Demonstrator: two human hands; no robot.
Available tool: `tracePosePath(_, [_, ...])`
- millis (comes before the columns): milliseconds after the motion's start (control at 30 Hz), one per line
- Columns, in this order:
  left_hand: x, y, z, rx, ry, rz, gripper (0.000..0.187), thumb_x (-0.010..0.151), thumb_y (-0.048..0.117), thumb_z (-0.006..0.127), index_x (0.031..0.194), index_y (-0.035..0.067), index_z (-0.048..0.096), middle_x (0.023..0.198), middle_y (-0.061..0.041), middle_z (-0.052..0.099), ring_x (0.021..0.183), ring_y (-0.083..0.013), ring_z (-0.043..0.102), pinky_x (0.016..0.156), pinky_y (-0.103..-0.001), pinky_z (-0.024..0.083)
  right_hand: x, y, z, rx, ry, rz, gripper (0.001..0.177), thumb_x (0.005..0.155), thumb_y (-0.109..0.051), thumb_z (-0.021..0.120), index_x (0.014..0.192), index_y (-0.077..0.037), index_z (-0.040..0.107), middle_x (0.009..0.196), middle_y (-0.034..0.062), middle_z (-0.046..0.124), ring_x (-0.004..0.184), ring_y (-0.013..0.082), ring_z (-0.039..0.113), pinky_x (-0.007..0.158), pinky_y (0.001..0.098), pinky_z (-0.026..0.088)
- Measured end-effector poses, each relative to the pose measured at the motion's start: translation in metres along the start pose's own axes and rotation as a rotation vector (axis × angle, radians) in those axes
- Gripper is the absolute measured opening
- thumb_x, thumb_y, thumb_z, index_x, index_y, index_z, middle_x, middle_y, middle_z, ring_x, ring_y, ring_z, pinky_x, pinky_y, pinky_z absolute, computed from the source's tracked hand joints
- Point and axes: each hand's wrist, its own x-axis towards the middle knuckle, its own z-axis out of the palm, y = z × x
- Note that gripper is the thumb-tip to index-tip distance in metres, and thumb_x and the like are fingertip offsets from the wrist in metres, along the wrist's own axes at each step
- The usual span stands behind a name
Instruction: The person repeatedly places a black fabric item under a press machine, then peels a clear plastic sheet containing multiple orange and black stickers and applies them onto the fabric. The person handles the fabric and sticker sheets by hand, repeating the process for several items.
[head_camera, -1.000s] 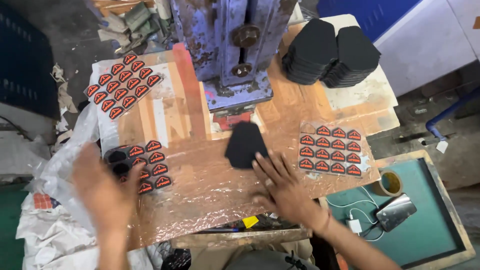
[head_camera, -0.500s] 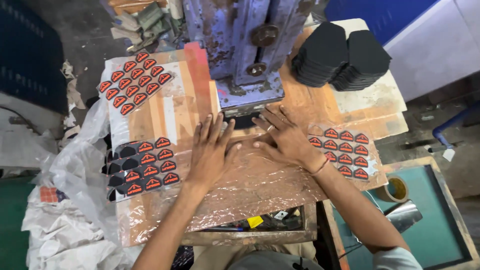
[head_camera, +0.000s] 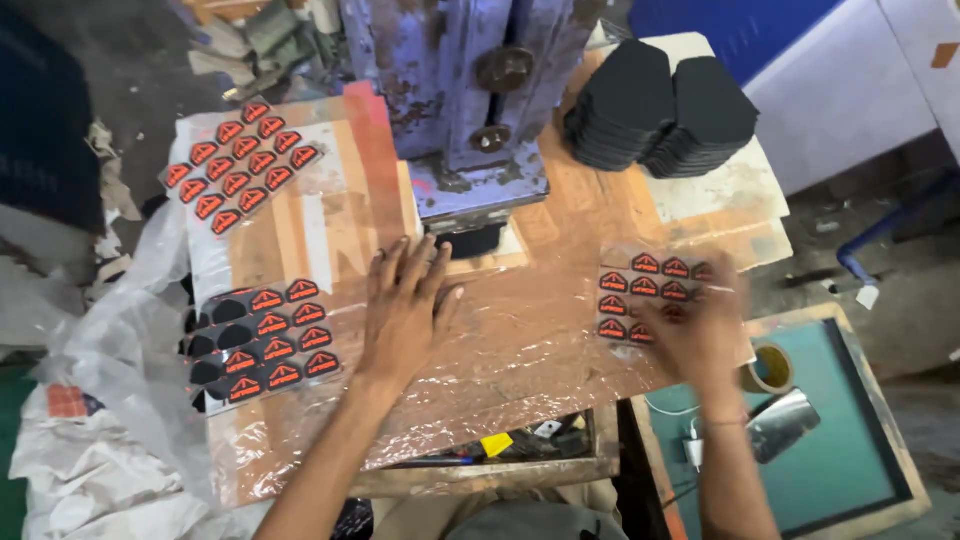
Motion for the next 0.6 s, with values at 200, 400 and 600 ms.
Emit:
tracePosePath(200, [0.003, 0.0, 0.0, 0.011, -0.008, -0.008, 0.056, 0.098, 0.036, 0.063, 0.144, 0.005, 0.057, 0.15, -0.016, 0.051, 0.139, -0.0406, 0.042, 0.118, -0.061, 0.029, -0.069, 0.165, -0.008, 0.536, -0.157, 0.742, 0.051, 0.091, -0.031, 0.089, 0.101, 0.015, 0.069, 0.083, 0.0085, 0.067, 0.077, 0.0167, 0.059, 0.063, 0.032, 0.047])
tracePosePath(400, [-0.002, 0.007, -0.003, 0.039, -0.031, -0.03, 0.058, 0.099, 0.036, 0.062, 0.147, 0.004, 0.054, 0.154, -0.017, 0.048, 0.142, -0.0423, 0.039, 0.118, -0.061, 0.028, -0.035, 0.021, -0.019, 0.875, 0.107, 0.403, 0.026, 0.093, -0.006, 0.073, 0.117, -0.004, 0.063, 0.097, 0.005, 0.071, 0.082, 0.0119, 0.068, 0.065, 0.0266, 0.056])
tracePosePath(600, [-0.004, 0.004, -0.001, 0.059, -0.065, -0.024, 0.06, 0.096, 0.031, 0.058, 0.149, 0.003, 0.051, 0.155, -0.018, 0.046, 0.143, -0.0432, 0.036, 0.118, -0.06, 0.023, 0.022, -0.041, 0.06, 0.71, -0.486, 0.111, 0.026, 0.101, -0.024, 0.073, 0.098, 0.002, 0.075, 0.077, 0.013, 0.061, 0.068, 0.0202, 0.054, 0.061, 0.036, 0.043])
